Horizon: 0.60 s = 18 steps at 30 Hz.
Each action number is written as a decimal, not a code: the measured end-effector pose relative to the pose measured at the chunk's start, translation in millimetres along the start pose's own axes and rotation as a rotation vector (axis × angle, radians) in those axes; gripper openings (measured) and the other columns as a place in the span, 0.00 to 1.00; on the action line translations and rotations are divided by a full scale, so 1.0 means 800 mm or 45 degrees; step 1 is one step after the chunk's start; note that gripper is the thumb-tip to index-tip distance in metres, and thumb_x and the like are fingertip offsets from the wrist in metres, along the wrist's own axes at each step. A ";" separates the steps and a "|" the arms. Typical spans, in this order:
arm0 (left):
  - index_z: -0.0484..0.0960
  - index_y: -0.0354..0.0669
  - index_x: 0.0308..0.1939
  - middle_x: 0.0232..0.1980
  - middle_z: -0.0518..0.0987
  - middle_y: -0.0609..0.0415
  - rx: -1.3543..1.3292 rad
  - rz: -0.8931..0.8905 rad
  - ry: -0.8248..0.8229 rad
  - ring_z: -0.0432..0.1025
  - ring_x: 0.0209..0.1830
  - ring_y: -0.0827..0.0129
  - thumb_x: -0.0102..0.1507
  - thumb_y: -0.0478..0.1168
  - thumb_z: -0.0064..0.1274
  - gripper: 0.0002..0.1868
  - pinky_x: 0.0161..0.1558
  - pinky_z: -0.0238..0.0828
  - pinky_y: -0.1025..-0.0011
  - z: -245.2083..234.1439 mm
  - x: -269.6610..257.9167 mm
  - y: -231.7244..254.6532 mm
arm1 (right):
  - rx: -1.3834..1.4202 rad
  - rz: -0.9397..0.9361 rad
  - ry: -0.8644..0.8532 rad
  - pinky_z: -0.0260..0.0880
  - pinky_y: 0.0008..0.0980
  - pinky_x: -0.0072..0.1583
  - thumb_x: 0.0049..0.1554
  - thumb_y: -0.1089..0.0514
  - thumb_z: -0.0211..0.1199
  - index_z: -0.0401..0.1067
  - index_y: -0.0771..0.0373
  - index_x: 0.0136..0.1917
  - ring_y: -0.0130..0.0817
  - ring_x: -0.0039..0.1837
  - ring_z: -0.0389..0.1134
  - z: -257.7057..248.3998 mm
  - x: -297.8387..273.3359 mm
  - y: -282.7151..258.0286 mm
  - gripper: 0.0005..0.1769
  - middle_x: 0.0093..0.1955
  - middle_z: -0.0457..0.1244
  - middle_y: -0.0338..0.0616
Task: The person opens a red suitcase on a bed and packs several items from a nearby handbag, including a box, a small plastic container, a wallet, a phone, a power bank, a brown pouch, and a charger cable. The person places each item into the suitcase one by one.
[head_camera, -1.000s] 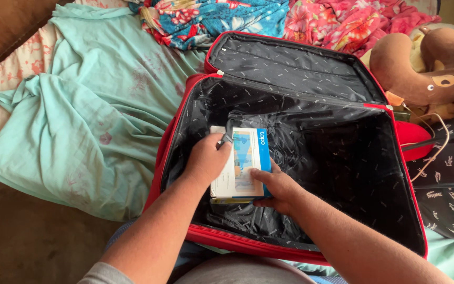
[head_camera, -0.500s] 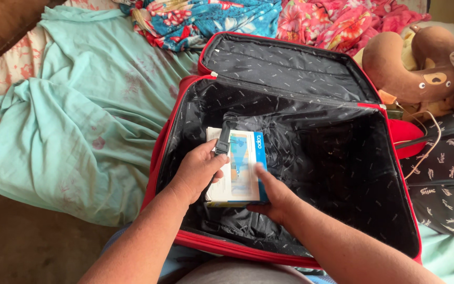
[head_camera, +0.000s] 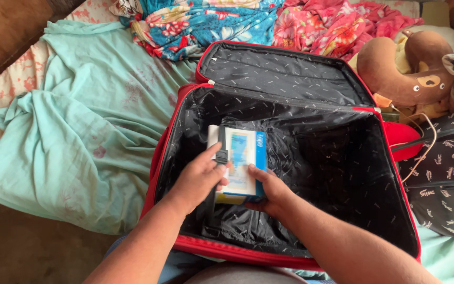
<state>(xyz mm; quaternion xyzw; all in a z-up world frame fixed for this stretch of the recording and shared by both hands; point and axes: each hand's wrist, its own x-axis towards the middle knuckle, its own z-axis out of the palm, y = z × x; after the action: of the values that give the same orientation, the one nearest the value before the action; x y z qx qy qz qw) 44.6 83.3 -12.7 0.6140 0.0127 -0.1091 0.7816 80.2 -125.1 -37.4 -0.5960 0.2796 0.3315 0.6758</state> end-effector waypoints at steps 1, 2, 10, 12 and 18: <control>0.62 0.47 0.75 0.49 0.83 0.53 0.122 0.026 0.024 0.75 0.35 0.73 0.64 0.36 0.51 0.34 0.37 0.74 0.74 0.001 -0.001 -0.002 | -0.002 -0.015 -0.046 0.66 0.63 0.63 0.58 0.37 0.57 0.58 0.48 0.75 0.51 0.69 0.64 0.004 0.002 0.002 0.35 0.68 0.63 0.48; 0.63 0.48 0.75 0.49 0.81 0.53 0.245 0.052 0.049 0.76 0.35 0.73 0.64 0.35 0.52 0.34 0.37 0.75 0.74 0.003 -0.001 -0.003 | -0.003 -0.031 -0.092 0.66 0.63 0.62 0.58 0.37 0.56 0.59 0.48 0.75 0.50 0.68 0.64 0.009 0.004 0.003 0.35 0.68 0.63 0.47; 0.71 0.55 0.70 0.49 0.82 0.48 1.110 0.079 0.507 0.77 0.46 0.56 0.64 0.41 0.54 0.29 0.49 0.74 0.57 0.000 0.003 0.008 | 0.003 -0.204 -0.093 0.70 0.62 0.61 0.62 0.41 0.51 0.55 0.42 0.77 0.46 0.67 0.64 0.057 0.023 -0.011 0.30 0.71 0.59 0.42; 0.73 0.55 0.68 0.53 0.80 0.47 1.334 0.237 0.510 0.74 0.51 0.50 0.62 0.42 0.56 0.29 0.50 0.72 0.51 0.002 0.004 0.004 | -0.016 -0.195 -0.041 0.72 0.61 0.60 0.63 0.41 0.50 0.54 0.41 0.76 0.45 0.67 0.65 0.063 0.024 -0.014 0.29 0.70 0.60 0.41; 0.79 0.59 0.62 0.47 0.84 0.62 1.694 0.294 0.441 0.71 0.55 0.62 0.62 0.42 0.55 0.22 0.62 0.57 0.55 -0.003 0.018 -0.001 | 0.080 -0.328 -0.187 0.72 0.59 0.55 0.64 0.44 0.49 0.50 0.34 0.80 0.40 0.62 0.65 0.085 0.030 -0.020 0.31 0.68 0.61 0.39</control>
<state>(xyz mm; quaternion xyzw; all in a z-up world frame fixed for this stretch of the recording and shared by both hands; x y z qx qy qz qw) 58.6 83.6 -16.3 0.9684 0.0022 0.0899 0.2327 106.8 -56.0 -37.1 -0.5797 0.1606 0.2758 0.7497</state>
